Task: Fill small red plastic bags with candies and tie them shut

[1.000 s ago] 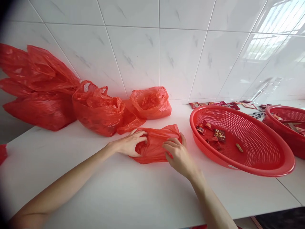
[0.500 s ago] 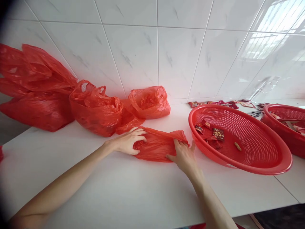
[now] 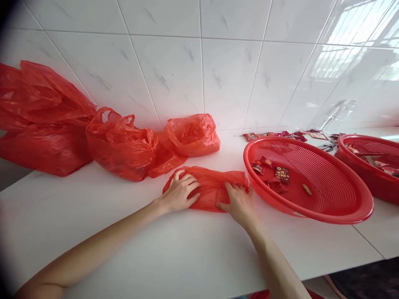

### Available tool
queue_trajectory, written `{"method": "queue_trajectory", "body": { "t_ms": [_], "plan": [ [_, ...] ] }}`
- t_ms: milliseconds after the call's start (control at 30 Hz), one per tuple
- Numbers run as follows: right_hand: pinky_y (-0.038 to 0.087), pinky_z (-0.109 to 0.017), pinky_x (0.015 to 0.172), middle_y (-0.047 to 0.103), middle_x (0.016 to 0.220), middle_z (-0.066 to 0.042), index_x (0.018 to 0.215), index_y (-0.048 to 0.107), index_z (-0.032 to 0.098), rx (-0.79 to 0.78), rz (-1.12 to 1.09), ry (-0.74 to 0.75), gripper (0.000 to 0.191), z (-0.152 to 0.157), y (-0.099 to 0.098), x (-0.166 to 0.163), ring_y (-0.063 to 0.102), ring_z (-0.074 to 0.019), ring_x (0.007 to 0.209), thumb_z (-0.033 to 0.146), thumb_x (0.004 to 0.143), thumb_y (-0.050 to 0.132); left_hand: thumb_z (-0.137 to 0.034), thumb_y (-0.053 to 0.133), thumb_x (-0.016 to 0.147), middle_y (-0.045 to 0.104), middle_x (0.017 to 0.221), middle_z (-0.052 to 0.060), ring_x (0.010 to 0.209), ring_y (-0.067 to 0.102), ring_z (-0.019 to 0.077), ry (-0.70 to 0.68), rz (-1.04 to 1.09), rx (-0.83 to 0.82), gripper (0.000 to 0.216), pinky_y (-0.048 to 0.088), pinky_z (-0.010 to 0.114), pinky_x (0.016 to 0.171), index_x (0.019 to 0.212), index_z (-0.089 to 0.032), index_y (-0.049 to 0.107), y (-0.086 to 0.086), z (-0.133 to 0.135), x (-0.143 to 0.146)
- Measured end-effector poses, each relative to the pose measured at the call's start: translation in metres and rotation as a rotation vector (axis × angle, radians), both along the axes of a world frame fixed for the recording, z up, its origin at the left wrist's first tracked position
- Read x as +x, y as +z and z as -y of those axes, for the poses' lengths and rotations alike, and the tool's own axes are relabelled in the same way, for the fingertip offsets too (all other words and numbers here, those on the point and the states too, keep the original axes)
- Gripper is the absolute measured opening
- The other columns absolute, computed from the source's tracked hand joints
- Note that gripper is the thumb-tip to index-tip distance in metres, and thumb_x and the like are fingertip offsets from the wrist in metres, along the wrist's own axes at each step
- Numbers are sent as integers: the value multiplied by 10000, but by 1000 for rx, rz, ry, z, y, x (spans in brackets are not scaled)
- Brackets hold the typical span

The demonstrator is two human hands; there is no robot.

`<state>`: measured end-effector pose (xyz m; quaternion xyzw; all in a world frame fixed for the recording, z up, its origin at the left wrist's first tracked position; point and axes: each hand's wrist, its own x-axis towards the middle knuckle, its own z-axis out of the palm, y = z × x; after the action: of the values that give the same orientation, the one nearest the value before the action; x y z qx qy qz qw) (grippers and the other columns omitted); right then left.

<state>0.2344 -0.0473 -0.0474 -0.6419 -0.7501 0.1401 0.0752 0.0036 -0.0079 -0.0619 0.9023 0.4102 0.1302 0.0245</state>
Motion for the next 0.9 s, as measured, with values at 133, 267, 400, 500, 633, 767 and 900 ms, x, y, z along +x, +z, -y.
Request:
{"method": "queue_trajectory", "body": {
  "t_ms": [133, 267, 400, 500, 633, 767, 900],
  "plan": [
    [248, -624, 1140, 716, 1231, -153, 1256, 557, 189, -25, 1, -38, 468, 0, 2, 2, 634, -373, 1204, 337, 832, 689, -467, 628, 865, 651, 1239, 107, 1190, 571, 309, -3, 36, -120, 433, 277, 558, 1152, 1205, -201, 664, -2, -20, -15],
    [255, -615, 1143, 689, 1286, -156, 1267, 554, 196, -40, -26, -51, 475, -1, 3, 1, 609, -371, 1244, 340, 833, 686, -479, 643, 849, 615, 1307, 116, 1245, 536, 322, 14, 114, -145, 480, 299, 534, 1158, 1233, -192, 654, -10, -22, -20],
    [252, -608, 1143, 682, 1290, -172, 1283, 555, 183, -35, -51, -29, 501, -1, 1, 2, 619, -365, 1224, 365, 834, 684, -473, 646, 846, 620, 1304, 124, 1226, 544, 320, 26, 155, -144, 465, 271, 556, 1171, 1210, -185, 659, -16, -17, -23],
    [261, -616, 1132, 712, 1231, -154, 1269, 566, 192, 11, -98, 13, 475, -2, -1, 3, 641, -350, 1178, 358, 839, 677, -456, 656, 836, 623, 1294, 127, 1208, 561, 314, 40, 166, -149, 461, 255, 565, 1176, 1201, -175, 660, -17, -15, -28],
    [247, -615, 1153, 731, 1193, -116, 1232, 605, 225, 119, -168, 102, 376, -2, -1, 2, 636, -316, 1189, 303, 867, 645, -438, 647, 831, 616, 1301, 136, 1229, 562, 322, 53, 172, -146, 448, 257, 580, 1172, 1193, -175, 657, -16, -15, -32],
    [249, -602, 1177, 669, 1326, -155, 1255, 621, 206, 138, -157, 141, 399, -2, 0, -1, 574, -321, 1297, 282, 865, 665, -425, 619, 846, 621, 1296, 139, 1235, 564, 324, 42, 167, -130, 419, 261, 596, 1166, 1189, -188, 655, -17, -16, -34],
    [148, -689, 1177, 669, 1323, -163, 1347, 566, 209, 56, -72, 83, 507, -4, -2, -1, 585, -343, 1287, 354, 872, 673, -422, 601, 854, 643, 1255, 127, 1190, 591, 321, 38, 161, -90, 389, 305, 583, 1143, 1167, -204, 669, -18, -18, -38]
  ]
}}
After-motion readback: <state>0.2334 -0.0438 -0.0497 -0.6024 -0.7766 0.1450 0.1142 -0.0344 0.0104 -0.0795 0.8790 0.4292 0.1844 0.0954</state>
